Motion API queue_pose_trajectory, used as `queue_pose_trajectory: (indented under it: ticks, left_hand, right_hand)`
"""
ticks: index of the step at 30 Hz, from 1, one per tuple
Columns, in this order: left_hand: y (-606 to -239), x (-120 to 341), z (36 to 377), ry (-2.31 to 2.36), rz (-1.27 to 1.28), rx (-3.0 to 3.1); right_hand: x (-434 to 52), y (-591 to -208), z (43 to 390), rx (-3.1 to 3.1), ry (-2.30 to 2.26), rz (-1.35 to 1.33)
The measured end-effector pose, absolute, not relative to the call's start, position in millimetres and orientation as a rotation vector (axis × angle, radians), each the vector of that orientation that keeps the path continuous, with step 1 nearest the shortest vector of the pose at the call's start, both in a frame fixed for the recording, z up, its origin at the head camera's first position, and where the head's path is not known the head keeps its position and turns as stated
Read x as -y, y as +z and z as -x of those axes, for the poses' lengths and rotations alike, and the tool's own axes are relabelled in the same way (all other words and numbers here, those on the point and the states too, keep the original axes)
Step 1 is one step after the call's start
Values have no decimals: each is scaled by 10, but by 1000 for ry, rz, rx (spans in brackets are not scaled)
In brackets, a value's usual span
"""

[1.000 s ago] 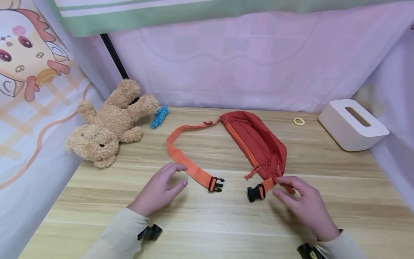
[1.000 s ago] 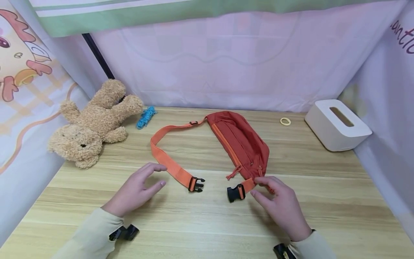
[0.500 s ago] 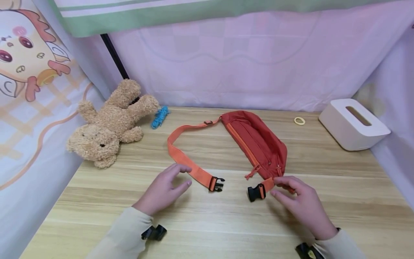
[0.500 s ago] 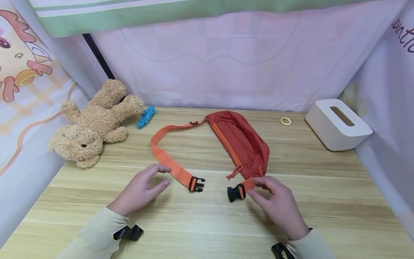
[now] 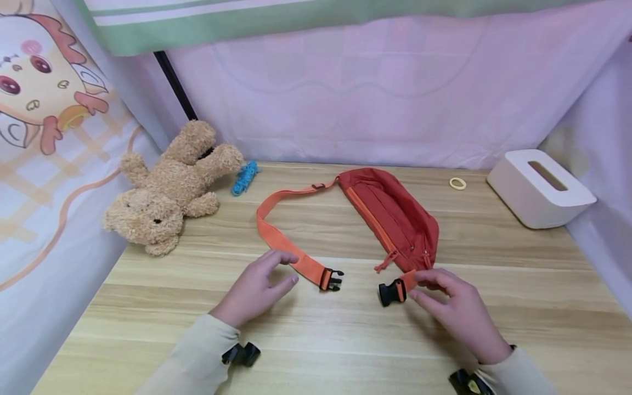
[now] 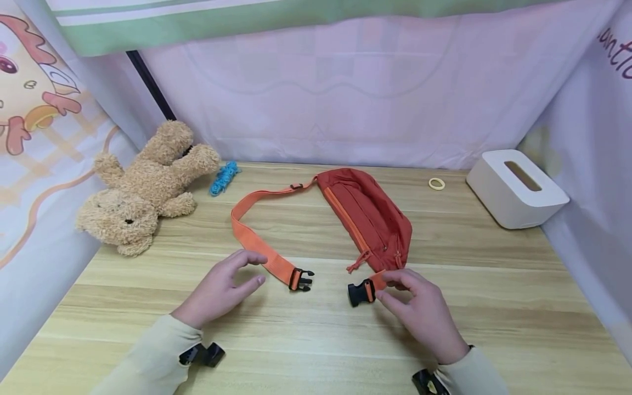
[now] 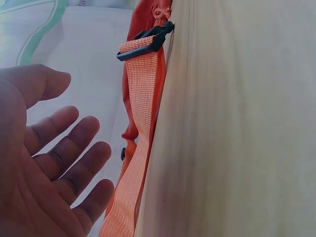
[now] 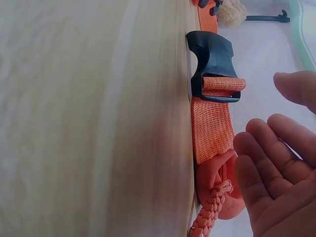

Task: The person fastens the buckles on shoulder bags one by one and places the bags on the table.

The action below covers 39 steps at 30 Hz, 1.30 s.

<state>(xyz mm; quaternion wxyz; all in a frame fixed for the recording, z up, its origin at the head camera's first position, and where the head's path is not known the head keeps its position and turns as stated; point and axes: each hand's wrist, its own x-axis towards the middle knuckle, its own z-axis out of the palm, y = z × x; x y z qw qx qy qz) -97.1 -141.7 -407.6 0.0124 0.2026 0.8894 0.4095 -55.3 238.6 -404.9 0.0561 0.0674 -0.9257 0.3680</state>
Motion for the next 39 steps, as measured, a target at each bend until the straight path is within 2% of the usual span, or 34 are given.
queue_pose_trajectory:
  ticks: [39]
  left_hand:
    - [-4175, 1125, 1035, 1429, -466, -2542]
  right_hand:
    - [-2298, -4069, 632, 2858, 1267, -233]
